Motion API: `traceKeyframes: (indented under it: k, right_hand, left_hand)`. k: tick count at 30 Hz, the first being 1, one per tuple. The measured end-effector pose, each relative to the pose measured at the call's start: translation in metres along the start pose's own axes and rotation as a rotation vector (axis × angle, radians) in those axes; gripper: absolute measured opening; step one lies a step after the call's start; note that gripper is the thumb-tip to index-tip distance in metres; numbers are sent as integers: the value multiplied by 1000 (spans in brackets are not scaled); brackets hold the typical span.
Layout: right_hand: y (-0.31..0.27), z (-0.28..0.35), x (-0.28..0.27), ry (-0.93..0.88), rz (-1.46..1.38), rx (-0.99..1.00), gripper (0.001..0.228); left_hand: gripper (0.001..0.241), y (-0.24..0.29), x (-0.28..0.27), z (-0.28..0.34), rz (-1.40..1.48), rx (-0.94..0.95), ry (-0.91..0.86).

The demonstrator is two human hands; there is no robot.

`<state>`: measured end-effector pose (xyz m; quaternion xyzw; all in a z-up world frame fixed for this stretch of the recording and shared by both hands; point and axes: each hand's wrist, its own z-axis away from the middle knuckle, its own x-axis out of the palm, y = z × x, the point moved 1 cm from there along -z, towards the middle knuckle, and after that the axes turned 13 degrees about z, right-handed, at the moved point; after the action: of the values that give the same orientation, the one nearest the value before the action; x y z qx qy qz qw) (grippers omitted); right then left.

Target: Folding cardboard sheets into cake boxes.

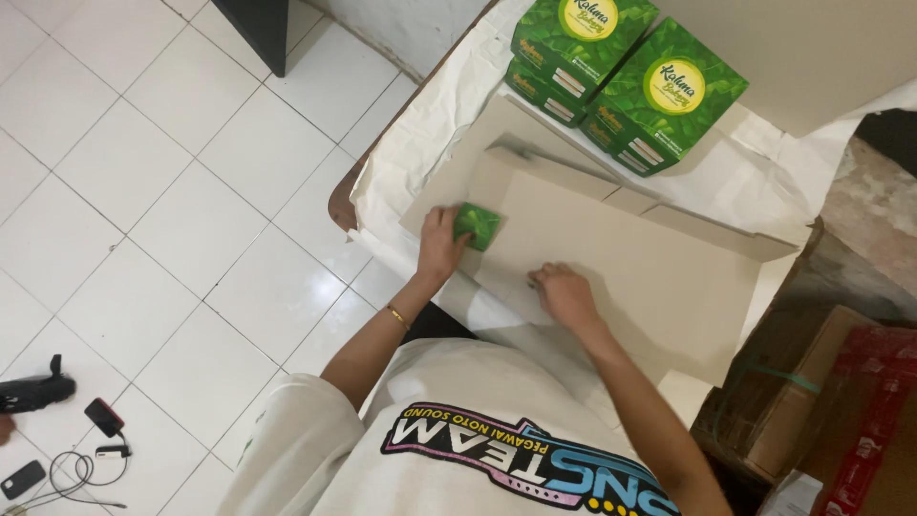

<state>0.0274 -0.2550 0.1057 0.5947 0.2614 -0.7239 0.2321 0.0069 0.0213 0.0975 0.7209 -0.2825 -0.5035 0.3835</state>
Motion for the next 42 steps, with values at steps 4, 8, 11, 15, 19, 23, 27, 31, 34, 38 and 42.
traceKeyframes:
  k: [4, 8, 11, 15, 19, 23, 27, 31, 34, 38, 42]
  right_hand:
    - [44, -39, 10, -24, -97, -92, 15]
    - [81, -75, 37, -274, -242, -69, 34]
    - [69, -75, 5, -269, -311, 66, 37]
    - [62, -39, 14, 256, -425, 94, 40]
    - [42, 11, 21, 224, -745, 216, 50]
    - [33, 28, 49, 431, -204, 330, 28]
    - [38, 17, 66, 401, -202, 497, 27]
    - [44, 9, 56, 299, -248, 553, 48]
    - [45, 7, 50, 312, -280, 532, 58]
    - [35, -2, 27, 205, -191, 567, 67]
    - [17, -19, -4, 63, -187, 724, 73]
  left_hand:
    - [60, -14, 9, -2, 254, 285, -205]
    - [74, -20, 18, -9, 122, 318, -526]
    - [65, -30, 30, -11, 17, 255, -440]
    - [36, -39, 45, -10, -20, 50, -352]
    - [30, -35, 36, -10, 34, 25, -407]
    - [28, -40, 39, -10, 86, 117, -347]
    - [34, -43, 47, -8, -72, 36, -354]
    - [105, -26, 47, -10, 151, -89, -252]
    - [113, -24, 54, -7, 72, -160, -278]
    - [97, -26, 61, -9, -93, -64, -288]
    - [82, -45, 79, -5, -312, -2, -340]
